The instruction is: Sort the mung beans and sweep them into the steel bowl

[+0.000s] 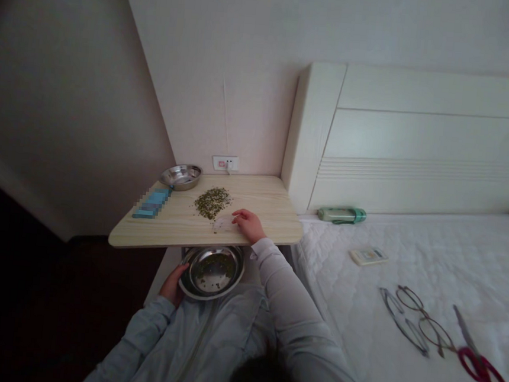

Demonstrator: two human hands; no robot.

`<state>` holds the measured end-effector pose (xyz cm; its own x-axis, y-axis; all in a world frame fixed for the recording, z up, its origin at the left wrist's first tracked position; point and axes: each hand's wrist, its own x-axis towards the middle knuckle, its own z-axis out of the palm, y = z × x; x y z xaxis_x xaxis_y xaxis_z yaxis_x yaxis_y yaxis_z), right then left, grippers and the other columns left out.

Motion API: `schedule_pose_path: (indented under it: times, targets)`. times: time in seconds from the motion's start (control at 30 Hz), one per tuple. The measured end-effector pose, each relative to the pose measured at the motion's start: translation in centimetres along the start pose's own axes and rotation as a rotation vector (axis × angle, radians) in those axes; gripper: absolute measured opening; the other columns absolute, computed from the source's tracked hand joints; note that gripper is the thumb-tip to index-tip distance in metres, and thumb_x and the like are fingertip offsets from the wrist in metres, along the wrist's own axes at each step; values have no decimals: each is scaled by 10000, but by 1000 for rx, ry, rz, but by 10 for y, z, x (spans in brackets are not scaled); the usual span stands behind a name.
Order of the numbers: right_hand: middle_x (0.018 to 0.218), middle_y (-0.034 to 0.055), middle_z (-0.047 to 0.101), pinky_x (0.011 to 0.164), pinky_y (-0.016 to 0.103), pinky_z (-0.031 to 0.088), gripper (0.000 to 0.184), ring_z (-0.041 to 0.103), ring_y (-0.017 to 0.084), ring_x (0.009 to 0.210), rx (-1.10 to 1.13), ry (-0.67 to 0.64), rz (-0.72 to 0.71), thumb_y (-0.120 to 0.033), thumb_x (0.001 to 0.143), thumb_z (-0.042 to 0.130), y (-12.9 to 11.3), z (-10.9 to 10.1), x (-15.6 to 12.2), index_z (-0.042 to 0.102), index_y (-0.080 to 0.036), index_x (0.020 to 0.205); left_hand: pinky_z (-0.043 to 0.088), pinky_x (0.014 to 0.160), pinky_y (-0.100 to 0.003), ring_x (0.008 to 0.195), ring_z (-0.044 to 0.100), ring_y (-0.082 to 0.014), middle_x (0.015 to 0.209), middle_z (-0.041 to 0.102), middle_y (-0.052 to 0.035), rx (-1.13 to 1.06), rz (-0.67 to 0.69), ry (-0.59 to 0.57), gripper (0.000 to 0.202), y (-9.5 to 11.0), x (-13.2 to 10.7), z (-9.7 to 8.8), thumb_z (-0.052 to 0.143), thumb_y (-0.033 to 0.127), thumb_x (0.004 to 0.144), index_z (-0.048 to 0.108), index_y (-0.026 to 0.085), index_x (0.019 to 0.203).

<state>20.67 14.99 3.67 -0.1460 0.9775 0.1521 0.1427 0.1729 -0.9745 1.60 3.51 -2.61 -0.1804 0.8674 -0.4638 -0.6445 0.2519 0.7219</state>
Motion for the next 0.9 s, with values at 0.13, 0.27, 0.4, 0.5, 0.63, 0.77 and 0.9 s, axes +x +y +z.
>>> schedule_pose_path:
  times: [0.13, 0.27, 0.4, 0.5, 0.63, 0.77, 0.9]
  targets:
    - [599, -27, 573, 572, 207, 373, 194, 474, 84, 555, -2, -4, -10, -173, 603, 444, 3, 1, -2, 547, -166, 768, 457, 678, -288, 740, 599, -190, 669, 649, -42, -6, -8, -19, 142, 0, 3, -2, 550, 160, 607, 600, 137, 738]
    - [597, -30, 572, 583, 211, 378, 186, 472, 80, 548, -14, -12, -18, -159, 609, 442, 5, 1, -3, 545, -169, 764, 458, 672, -287, 743, 598, -190, 664, 649, -38, -16, -13, -23, 130, -2, 6, -6, 556, 175, 602, 598, 146, 721]
    - [584, -31, 573, 575, 206, 378, 186, 469, 78, 539, -32, -16, 4, -150, 605, 443, 1, 1, -5, 555, -166, 752, 459, 664, -278, 746, 596, -186, 660, 646, -37, -19, -11, -4, 121, -3, 6, -6, 562, 173, 595, 598, 142, 707]
    - [564, -34, 568, 571, 202, 375, 175, 474, 80, 546, -41, -15, 8, -154, 595, 448, -3, 0, -6, 566, -163, 724, 458, 661, -278, 729, 597, -188, 630, 640, -39, -14, -14, 4, 107, -2, 4, -5, 559, 176, 600, 597, 132, 689]
    - [550, -34, 564, 540, 197, 362, 169, 462, 80, 526, -43, -12, 20, -163, 589, 450, -4, -1, -7, 571, -161, 707, 458, 645, -266, 689, 598, -172, 594, 630, -29, -17, -26, 20, 76, -1, 3, -4, 554, 172, 606, 589, 134, 661]
    - [569, -31, 563, 565, 205, 370, 178, 462, 78, 528, 10, 46, -2, -176, 602, 438, 0, -1, -5, 551, -159, 739, 462, 654, -278, 713, 598, -184, 609, 636, -34, -15, -39, 38, 109, 0, 2, -2, 545, 171, 618, 595, 129, 706]
    - [625, -23, 569, 591, 216, 376, 202, 478, 81, 568, 38, 84, -45, -181, 612, 430, 7, -1, -1, 530, -163, 786, 465, 667, -296, 748, 595, -202, 606, 636, -36, -23, -53, 38, 105, 0, 1, -1, 546, 169, 619, 590, 133, 708]
